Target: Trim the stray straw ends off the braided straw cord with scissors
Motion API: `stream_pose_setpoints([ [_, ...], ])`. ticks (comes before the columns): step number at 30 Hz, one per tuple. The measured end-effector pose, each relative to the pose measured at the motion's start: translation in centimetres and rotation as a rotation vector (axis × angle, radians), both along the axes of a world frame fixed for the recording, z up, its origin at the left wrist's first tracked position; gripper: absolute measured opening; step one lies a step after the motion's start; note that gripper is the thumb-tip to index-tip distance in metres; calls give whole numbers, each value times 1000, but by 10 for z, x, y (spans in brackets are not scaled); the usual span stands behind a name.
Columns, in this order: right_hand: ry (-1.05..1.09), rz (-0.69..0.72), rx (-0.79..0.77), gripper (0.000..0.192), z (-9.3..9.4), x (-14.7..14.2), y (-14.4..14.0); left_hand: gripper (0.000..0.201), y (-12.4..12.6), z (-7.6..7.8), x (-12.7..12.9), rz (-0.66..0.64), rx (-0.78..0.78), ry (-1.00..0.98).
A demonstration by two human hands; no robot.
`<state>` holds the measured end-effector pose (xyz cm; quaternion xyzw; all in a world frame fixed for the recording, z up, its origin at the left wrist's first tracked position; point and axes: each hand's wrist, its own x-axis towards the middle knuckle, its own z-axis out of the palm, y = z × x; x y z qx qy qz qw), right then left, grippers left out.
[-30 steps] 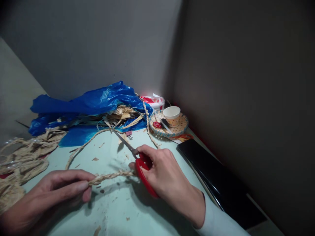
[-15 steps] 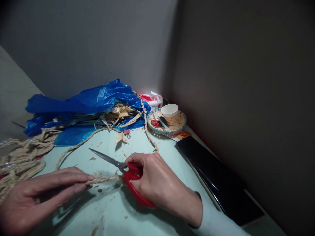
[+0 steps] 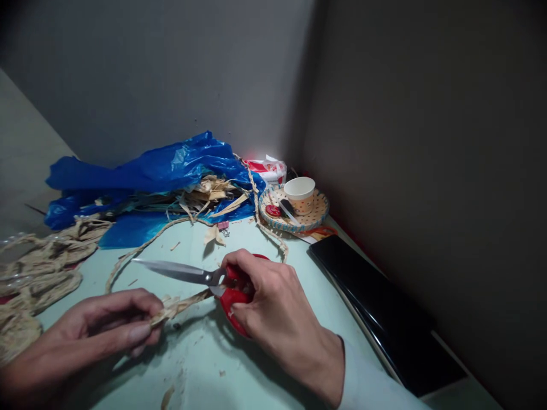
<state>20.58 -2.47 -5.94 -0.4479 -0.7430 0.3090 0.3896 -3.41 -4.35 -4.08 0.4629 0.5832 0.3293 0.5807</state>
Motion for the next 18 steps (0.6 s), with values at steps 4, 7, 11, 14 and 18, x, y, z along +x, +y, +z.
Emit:
stream_pose_setpoints([
  [4,-24,15,-3,37,-3,-3,1,18,-3,-1,0,45,-19,-49],
  [7,-10,22,-17,35,-5,-4,1,17,-4,-3,2,62,-18,-50],
  [11,5,32,-31,34,-8,-4,1,19,-5,-4,5,99,-14,-44],
  [14,13,27,-23,29,-9,-2,1,20,-6,-5,4,105,-26,-24],
  [18,-25,38,-10,27,-8,-1,3,27,-6,-9,0,45,-55,-35],
])
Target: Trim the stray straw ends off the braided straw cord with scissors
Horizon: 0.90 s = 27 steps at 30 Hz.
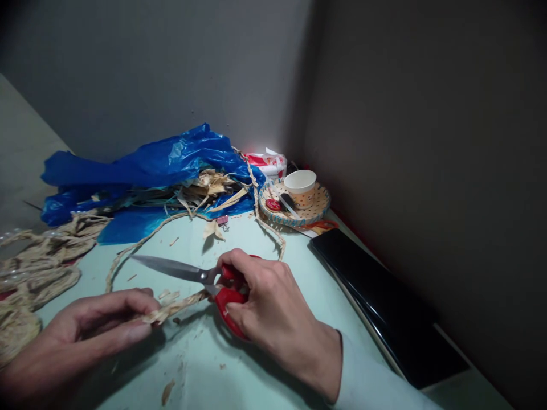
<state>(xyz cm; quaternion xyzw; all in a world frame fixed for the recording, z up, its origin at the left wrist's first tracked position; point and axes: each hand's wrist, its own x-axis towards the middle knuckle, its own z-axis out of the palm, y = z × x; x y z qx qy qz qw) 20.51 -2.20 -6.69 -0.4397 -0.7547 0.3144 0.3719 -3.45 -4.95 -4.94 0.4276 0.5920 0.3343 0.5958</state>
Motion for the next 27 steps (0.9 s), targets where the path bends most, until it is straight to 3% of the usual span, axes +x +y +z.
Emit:
stream_pose_setpoints([
  [8,-194,96,124,33,0,4,4,26,-2,6,-3,4,4,-21],
  [12,-176,93,220,36,14,9,2,23,-1,7,-1,9,68,40],
  [17,-199,47,428,22,27,10,-4,22,1,8,-1,62,58,67],
  [23,-357,188,425,23,15,4,-10,10,4,15,6,15,100,-6],
  [27,-368,205,474,25,10,4,-9,6,4,13,9,27,87,-31],
])
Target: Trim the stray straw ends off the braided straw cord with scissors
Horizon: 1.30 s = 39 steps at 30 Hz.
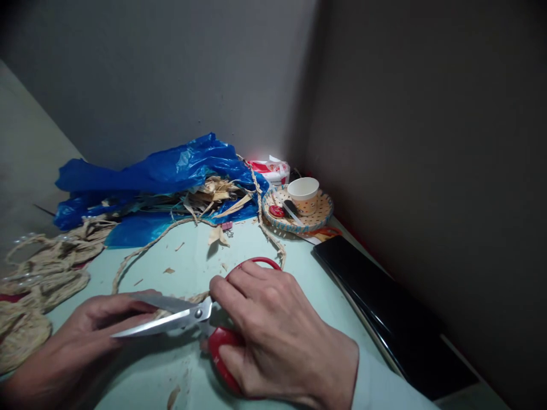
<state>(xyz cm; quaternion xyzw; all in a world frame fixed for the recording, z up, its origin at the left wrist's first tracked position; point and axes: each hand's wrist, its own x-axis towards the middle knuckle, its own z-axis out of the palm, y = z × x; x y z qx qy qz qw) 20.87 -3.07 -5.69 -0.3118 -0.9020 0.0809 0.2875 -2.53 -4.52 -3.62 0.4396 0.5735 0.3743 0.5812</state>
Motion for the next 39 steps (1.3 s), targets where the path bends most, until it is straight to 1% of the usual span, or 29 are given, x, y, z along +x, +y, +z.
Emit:
stream_pose_setpoints([
  [2,-11,5,19,25,1,1,1,7,-1,-2,0,17,-21,-25],
  [4,-31,9,49,25,3,2,2,14,-1,-4,-1,10,-59,-82],
  [6,-55,13,86,27,6,3,2,19,-1,-7,-4,-20,-72,-143],
  [8,-75,13,117,28,8,4,3,22,0,-11,-9,-69,-35,-165],
  [10,-95,14,139,27,9,5,4,24,2,-16,-13,-98,4,-145],
  [14,-134,3,186,26,9,6,3,22,3,-21,-18,-146,2,-69],
  [18,-133,1,230,23,10,7,3,15,4,-19,-18,-174,46,17],
  [21,-113,1,244,21,11,6,3,10,4,-16,-17,-181,66,22],
  [24,-122,-1,228,22,12,6,2,10,4,-11,-15,-180,41,52],
  [28,-143,-5,220,23,9,6,1,11,3,-7,-14,-167,51,162],
  [31,-137,-11,224,24,7,6,1,9,3,-8,-15,-174,35,138],
  [36,-165,-26,181,18,5,6,1,10,3,-11,-14,-194,47,108],
  [39,-179,-29,197,17,4,6,2,10,3,-10,-12,-182,54,105],
])
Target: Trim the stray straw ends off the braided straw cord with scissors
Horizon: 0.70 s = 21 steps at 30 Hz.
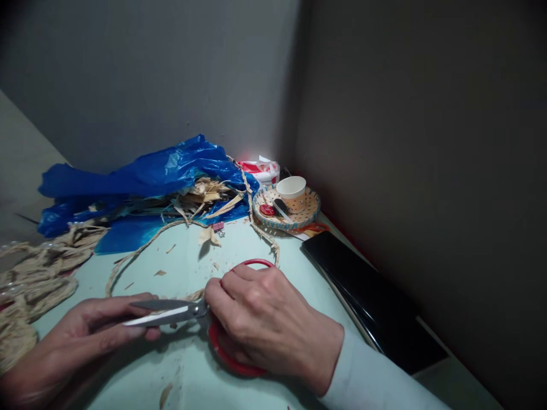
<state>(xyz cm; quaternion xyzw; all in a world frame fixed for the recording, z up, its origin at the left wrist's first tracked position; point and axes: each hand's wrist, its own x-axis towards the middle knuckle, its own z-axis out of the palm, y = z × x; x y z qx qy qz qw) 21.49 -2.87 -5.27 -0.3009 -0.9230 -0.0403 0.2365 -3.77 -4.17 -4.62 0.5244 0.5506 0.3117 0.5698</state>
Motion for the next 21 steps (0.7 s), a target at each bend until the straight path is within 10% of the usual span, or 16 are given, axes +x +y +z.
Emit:
stream_pose_setpoints([
  [7,-27,-21,-39,18,-5,-1,3,12,0,1,-3,101,-41,43],
  [16,445,-264,-715,11,1,-1,15,22,-5,-3,-3,212,-86,-47],
  [21,494,-217,-722,19,-1,0,13,17,-1,1,-3,92,38,92],
])
